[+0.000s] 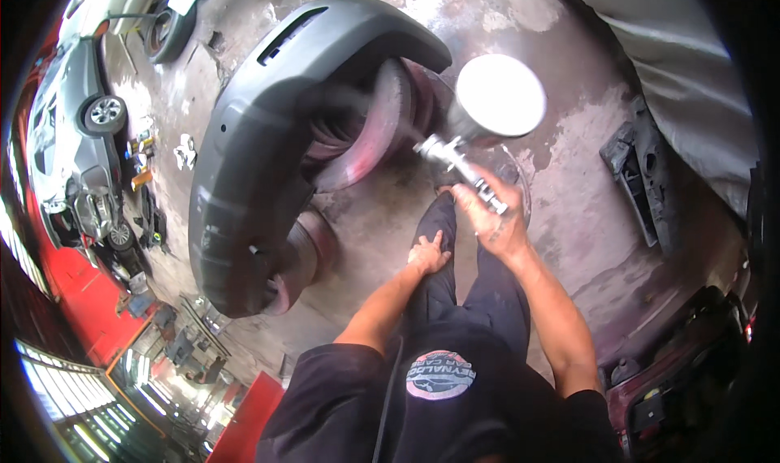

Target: The person uses a spray gun to apply a coat of paint to a car bumper resting on the floor. They move around the bumper to cover different sections, occasionally touching the surface with their hand to check the finish. The task involves consistent sweeping motions with the spray gun to ensure even coverage.

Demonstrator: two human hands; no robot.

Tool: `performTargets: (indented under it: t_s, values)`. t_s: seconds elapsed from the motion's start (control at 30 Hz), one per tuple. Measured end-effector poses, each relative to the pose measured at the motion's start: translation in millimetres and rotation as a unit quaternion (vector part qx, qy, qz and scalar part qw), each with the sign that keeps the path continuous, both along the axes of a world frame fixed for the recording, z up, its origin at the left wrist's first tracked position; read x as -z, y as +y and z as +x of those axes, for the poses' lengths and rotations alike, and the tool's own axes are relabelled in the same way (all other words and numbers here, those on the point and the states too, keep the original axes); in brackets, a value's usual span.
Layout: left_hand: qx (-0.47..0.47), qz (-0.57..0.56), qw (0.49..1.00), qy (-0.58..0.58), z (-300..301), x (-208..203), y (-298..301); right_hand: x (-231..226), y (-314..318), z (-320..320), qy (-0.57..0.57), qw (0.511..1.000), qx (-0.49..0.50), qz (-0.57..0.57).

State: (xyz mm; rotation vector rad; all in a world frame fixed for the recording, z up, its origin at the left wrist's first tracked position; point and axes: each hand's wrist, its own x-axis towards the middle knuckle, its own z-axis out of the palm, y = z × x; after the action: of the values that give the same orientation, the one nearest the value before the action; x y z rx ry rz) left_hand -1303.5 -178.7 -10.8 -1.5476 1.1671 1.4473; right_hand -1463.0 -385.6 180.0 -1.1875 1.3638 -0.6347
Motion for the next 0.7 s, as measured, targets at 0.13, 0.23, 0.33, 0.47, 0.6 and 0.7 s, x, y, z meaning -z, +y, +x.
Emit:
performTargets:
  t_s: [0.13,0.23,0.33,0.47,0.6,0.7]
  values:
    - [-0.007,-0.005,1.000,0.027,8,-5,8,-1,-2,-5,-0.006,0.995,0.102,-0.007]
    - [-0.032,-0.021,0.998,0.055,18,-11,15,-1,1,-3,-0.003,0.993,0.109,-0.036]
    - [-0.049,-0.048,0.995,0.071,28,-23,15,-32,2,16,-0.010,0.998,0.055,-0.021]
    - [-0.052,-0.108,0.988,0.095,40,-23,21,-55,12,39,-0.032,0.988,-0.106,-0.107]
    - [-0.065,-0.157,0.977,0.130,53,-4,42,-58,23,52,-0.065,0.964,-0.220,-0.132]
    - [-0.094,-0.170,0.972,0.135,55,-10,46,-68,26,53,-0.082,0.970,-0.225,-0.039]
